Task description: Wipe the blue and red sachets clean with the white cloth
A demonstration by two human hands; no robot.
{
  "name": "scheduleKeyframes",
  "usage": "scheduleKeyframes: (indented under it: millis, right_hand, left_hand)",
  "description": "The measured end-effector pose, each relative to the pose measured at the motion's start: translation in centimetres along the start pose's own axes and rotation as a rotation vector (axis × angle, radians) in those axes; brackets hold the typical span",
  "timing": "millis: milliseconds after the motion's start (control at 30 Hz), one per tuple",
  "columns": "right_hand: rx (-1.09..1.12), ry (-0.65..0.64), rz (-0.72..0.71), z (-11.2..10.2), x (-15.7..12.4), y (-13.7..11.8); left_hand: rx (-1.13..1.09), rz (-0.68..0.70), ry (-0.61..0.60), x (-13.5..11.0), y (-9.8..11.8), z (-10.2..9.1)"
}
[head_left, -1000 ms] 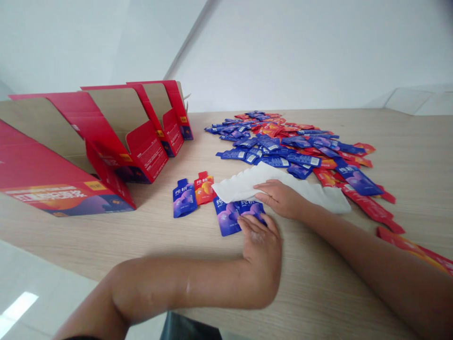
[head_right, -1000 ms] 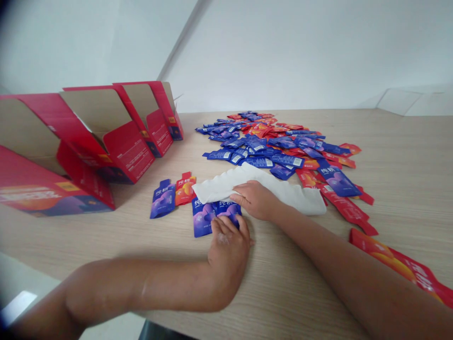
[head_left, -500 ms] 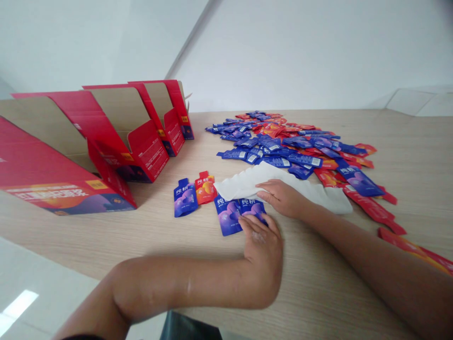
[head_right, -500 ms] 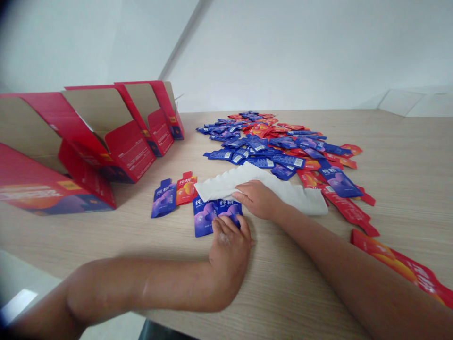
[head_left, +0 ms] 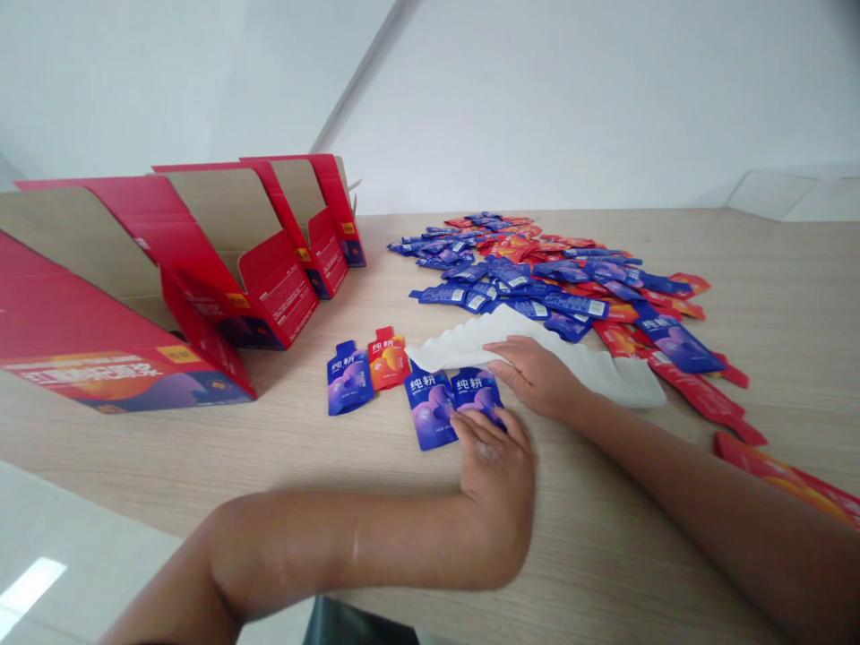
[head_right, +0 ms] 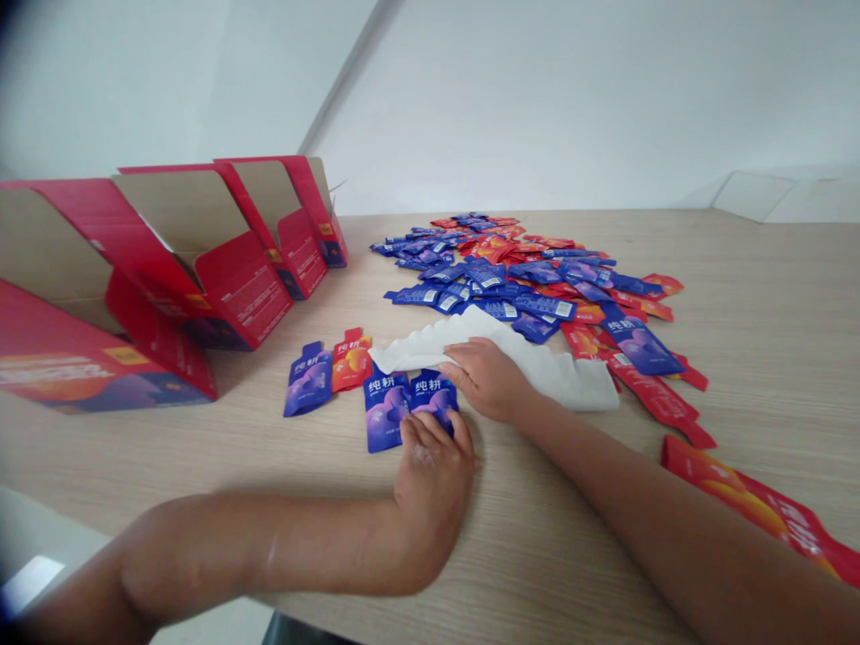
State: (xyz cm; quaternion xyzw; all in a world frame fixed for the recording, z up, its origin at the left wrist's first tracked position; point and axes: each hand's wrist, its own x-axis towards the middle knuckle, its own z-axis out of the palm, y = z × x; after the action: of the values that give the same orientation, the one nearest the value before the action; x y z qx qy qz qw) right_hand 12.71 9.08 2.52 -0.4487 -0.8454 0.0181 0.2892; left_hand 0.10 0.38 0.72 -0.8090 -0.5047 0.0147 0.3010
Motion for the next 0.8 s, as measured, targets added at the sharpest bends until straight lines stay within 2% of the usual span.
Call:
scheduleKeyframes:
  millis: [67, 167, 267, 533, 700, 800]
  right_hand:
    - [0.057, -0.001, -0.030, -0.1, 0.0, -0.8]
    - [0.122, -0.130, -0.119, 0.0, 0.0, -2.0]
    - [0.131, -0.187, -0.120, 0.3, 0.1, -2.2]
    - [0.057, -0.174, -0.061, 0.3, 0.3, -0.2]
    - [0.002, -0.133, -0.023, 0.1, 0.3, 0.6]
    - [0.010, -0.064, -0.026, 0.0, 0.2, 0.4]
  left_hand:
    - [-0.015, -0.005, 0.009, 0.1, 0.1, 0.0]
    - [-0.026, -0.019, 0.021, 0.1, 0.1, 0.0]
    - [-0.018, -0.025, 0.033, 0.0, 0.2, 0.0]
    - [0.001, -0.004, 0.006, 0.0, 0.0, 0.0]
    - [-0.013, 0.012, -0.027, -0.1, -0.2, -0.3]
    - [-0.046, 0.012, -0.039, -0.1, -0.4, -0.6]
